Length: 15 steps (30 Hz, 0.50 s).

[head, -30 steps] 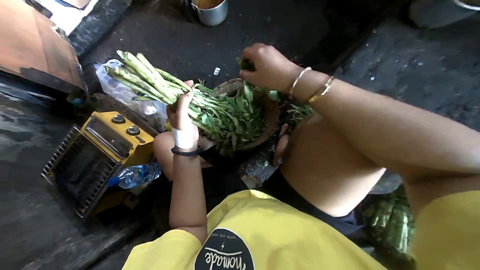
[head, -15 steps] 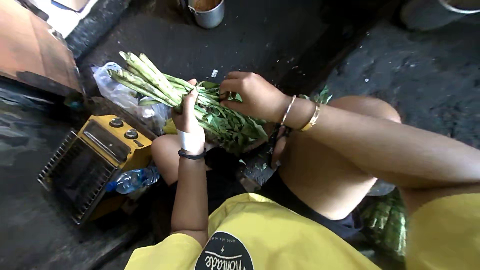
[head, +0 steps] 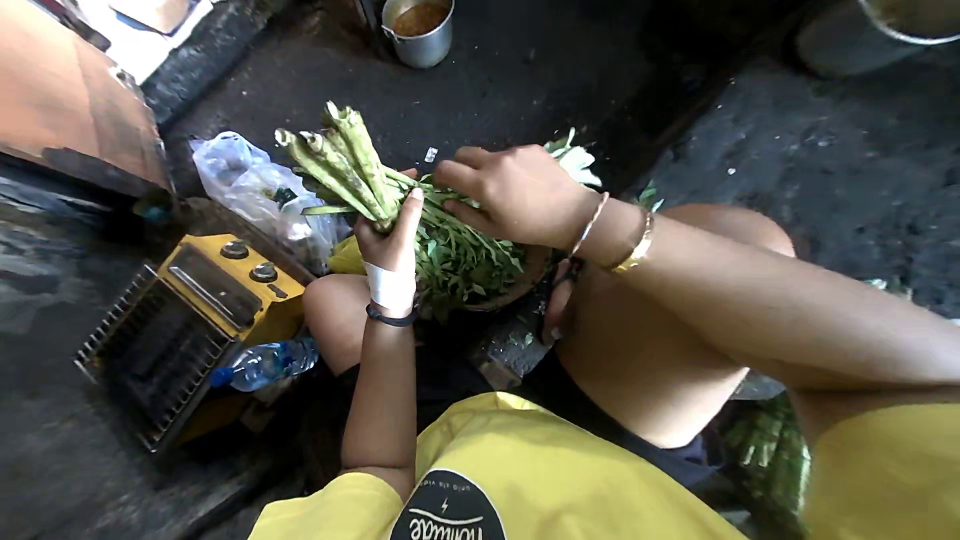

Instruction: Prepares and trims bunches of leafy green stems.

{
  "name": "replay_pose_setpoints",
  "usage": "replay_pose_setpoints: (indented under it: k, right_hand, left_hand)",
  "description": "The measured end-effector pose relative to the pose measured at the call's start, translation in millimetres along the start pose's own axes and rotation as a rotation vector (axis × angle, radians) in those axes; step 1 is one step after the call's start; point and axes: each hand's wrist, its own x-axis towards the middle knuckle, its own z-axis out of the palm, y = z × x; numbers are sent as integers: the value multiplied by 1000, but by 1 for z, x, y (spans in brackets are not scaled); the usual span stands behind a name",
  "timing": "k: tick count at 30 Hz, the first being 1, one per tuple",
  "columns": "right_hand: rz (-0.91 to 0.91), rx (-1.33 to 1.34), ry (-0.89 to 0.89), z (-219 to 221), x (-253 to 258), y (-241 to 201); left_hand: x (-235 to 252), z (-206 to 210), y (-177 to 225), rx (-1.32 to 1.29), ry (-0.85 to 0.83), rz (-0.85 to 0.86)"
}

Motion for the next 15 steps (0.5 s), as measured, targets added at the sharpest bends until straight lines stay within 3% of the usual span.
replay_pose_setpoints:
  k: [4,10,12,15]
  right_hand:
    - [-82,-86,40,5,4,-2]
    - [122,664,202,5,6,4]
    - [243,746,298,-10,7,12]
    - [274,661,368,-24,6,23]
  left_hand:
    - [0,-1,1,39,49,-10]
    - [-1,1,5,-80,162,-18]
    - [4,-3,5,-114,234,-13]
    - [10,-14,3,-134,287,-68]
